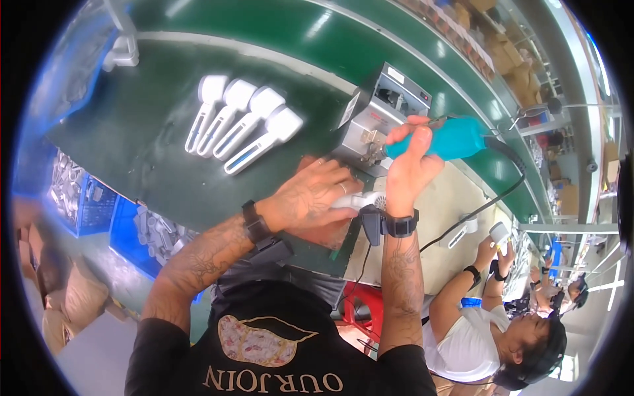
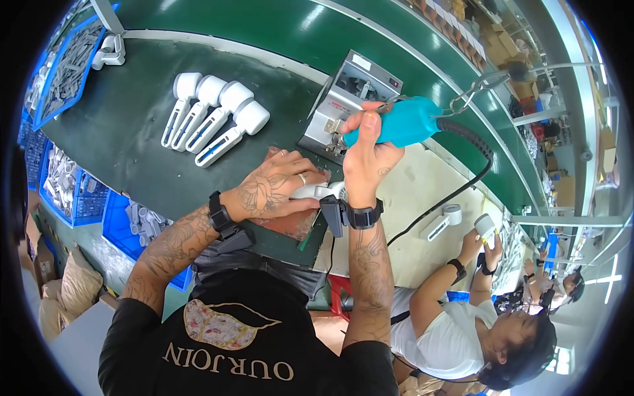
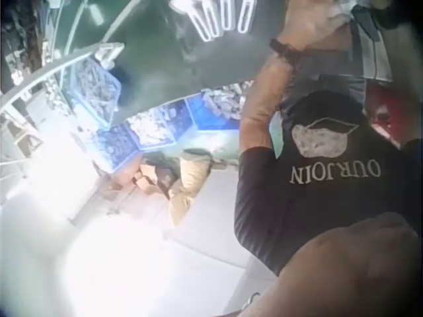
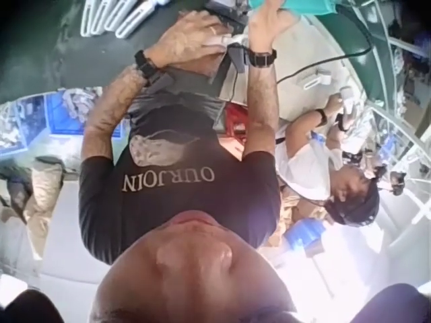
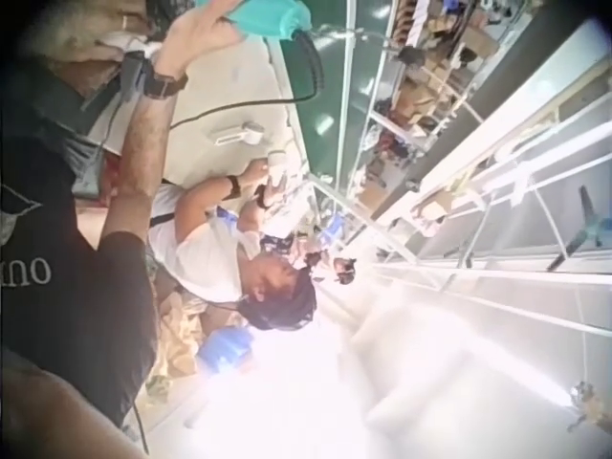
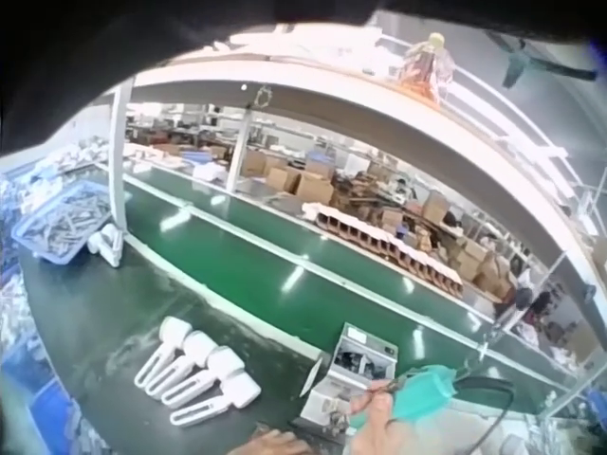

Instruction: The person picks up a white plastic component, fits it into another, and drives a screw using a power screwdriver before setting it aside and repeating the process.

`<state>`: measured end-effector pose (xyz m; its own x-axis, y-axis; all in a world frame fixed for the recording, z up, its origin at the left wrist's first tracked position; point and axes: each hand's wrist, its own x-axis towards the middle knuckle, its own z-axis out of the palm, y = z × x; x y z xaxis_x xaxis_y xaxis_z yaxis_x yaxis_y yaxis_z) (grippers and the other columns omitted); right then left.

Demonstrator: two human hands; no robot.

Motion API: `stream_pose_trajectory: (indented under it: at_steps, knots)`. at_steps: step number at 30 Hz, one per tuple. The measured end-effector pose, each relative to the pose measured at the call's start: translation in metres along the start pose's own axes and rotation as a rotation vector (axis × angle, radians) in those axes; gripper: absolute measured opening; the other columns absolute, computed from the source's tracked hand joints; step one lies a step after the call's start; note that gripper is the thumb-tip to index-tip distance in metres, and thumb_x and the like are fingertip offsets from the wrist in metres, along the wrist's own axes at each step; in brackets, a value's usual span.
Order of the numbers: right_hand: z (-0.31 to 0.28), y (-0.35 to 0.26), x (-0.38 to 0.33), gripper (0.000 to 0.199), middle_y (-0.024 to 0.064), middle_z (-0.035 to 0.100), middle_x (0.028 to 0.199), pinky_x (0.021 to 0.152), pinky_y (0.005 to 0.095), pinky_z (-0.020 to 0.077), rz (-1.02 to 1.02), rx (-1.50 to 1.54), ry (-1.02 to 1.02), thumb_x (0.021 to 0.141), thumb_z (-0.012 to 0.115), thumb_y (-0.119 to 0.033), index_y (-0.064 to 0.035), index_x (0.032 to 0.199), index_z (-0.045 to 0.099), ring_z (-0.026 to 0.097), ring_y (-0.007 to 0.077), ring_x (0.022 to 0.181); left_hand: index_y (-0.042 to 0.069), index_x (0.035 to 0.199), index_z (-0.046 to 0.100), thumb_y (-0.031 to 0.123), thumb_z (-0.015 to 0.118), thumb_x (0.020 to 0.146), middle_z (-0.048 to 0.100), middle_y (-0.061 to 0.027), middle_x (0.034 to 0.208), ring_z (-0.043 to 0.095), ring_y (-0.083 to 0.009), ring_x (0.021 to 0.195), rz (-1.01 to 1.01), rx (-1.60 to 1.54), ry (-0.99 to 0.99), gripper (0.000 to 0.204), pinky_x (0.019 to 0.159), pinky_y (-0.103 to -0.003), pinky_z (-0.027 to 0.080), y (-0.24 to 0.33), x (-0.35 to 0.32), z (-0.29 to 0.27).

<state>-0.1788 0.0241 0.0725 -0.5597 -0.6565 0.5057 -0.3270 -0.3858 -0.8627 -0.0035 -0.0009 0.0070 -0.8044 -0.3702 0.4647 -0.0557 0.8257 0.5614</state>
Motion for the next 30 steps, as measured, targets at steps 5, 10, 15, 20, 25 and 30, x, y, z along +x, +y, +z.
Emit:
stream_pose_trajectory:
  at_steps: [5,10,15,20,25,30]
  knots:
    - [-0.003,0.011,-0.002,0.035,0.0059,0.062,0.077,0.063,0.029,0.0478,-0.013,0.026,-0.021,0.109,0.053,-0.034,0.0007,0.108,0.059,0.061,0.0155,0.069,0.008,0.119,0.067,0.036,0.072,0.089,0.06,-0.008,0.106,0.056,-0.0275,0.104,0.017,-0.031,-0.01,0.042,0.095,-0.041,0.045,0.002,0.003,-0.001]
    - [0.001,-0.008,-0.013,0.034,0.006,0.062,0.076,0.062,0.0299,0.0474,0.113,0.013,-0.09,0.109,0.051,-0.033,0.0,0.108,0.059,0.061,0.0163,0.068,0.012,0.124,0.07,0.038,0.077,0.086,0.064,-0.0036,0.11,0.057,-0.024,0.102,-0.045,0.027,-0.012,0.047,0.095,-0.039,0.044,0.0,-0.001,-0.002]
    - [-0.021,-0.026,-0.043,0.044,0.0065,0.06,0.075,0.064,0.0321,0.0482,0.113,0.017,-0.033,0.108,0.053,-0.04,0.0034,0.111,0.057,0.059,0.0176,0.067,0.012,0.122,0.071,0.038,0.078,0.086,0.064,-0.0044,0.11,0.058,-0.0248,0.102,-0.05,-0.01,-0.025,0.045,0.095,-0.04,0.044,0.001,0.003,0.0]
    - [-0.019,-0.027,-0.053,0.05,0.0074,0.058,0.075,0.066,0.0342,0.049,0.147,0.08,-0.042,0.105,0.058,-0.045,0.005,0.113,0.056,0.058,0.0192,0.068,0.007,0.123,0.065,0.038,0.07,0.091,0.059,-0.0097,0.105,0.055,-0.0285,0.103,-0.004,-0.019,-0.014,0.045,0.093,-0.042,0.045,-0.002,0.0,0.001]
    - [-0.022,-0.017,-0.056,0.047,0.0075,0.057,0.077,0.068,0.0346,0.0489,0.157,0.106,-0.085,0.105,0.06,-0.042,0.0042,0.11,0.055,0.057,0.0198,0.07,0.006,0.123,0.065,0.037,0.07,0.092,0.059,-0.0098,0.105,0.055,-0.0287,0.102,-0.011,-0.025,-0.024,0.044,0.093,-0.042,0.044,-0.002,0.0,0.002]
    - [-0.025,-0.006,-0.059,0.038,0.0085,0.055,0.076,0.068,0.0349,0.0488,0.142,0.185,-0.126,0.107,0.058,-0.037,0.0013,0.101,0.054,0.057,0.0209,0.07,0.007,0.122,0.065,0.038,0.07,0.091,0.06,-0.0097,0.106,0.055,-0.0288,0.103,-0.02,0.022,-0.032,0.044,0.093,-0.042,0.044,0.003,0.002,-0.001]
